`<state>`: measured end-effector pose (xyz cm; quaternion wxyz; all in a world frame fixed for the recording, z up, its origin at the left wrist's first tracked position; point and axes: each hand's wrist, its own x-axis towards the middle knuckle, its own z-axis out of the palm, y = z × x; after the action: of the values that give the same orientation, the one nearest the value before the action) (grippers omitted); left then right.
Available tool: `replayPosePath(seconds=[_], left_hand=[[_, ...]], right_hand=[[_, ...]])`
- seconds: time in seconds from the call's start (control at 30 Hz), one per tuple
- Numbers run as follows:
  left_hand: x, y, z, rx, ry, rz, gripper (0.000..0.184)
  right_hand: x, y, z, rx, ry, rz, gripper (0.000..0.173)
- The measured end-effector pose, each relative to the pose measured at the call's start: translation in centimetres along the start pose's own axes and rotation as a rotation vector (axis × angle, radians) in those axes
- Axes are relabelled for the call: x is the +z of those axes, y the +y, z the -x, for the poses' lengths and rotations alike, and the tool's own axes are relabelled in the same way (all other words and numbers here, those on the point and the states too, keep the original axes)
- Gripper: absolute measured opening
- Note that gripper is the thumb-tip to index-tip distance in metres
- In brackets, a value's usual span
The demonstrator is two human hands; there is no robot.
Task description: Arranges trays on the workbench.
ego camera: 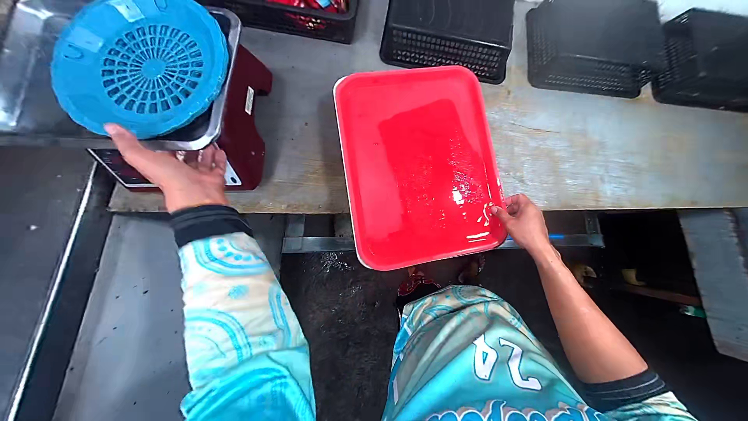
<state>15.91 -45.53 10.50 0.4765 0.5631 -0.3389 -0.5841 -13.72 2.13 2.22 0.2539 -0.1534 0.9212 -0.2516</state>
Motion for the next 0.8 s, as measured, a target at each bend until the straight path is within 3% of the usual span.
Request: replayPosePath(seconds=[0.23,0.37,0.43,0.63,0.8], left_hand=[[-3.6,-12.3,11.9,-0.057,-0.225,-0.365,0.038],[-4.2,-17.0,16.6,0.052,-0.346,-0.554,0.033],[-3.9,-17.7,17.7,0.126,-0.342,-0.579,0.028],[-3.1,-16.6,17.7,0.024,-0.297,-0.466,0.041],[-3.1,-16.5,17.0,-0.073,-0.323,-0.376,0.063]], right_hand=[[-0.7,-0.6,1.4,-0.101,0.166,0.134,0.031],[-1.5,-0.9,0.7,-0.006,0.016,0.065,0.034],[-1.5,-1.2,0.6,0.016,-0.027,-0.044,0.034],[-0.7,-1.6,1.3,-0.116,-0.054,-0.305,0.034],[-0.5,1.1,2.4,-0.071,0.092,-0.555,0.032]])
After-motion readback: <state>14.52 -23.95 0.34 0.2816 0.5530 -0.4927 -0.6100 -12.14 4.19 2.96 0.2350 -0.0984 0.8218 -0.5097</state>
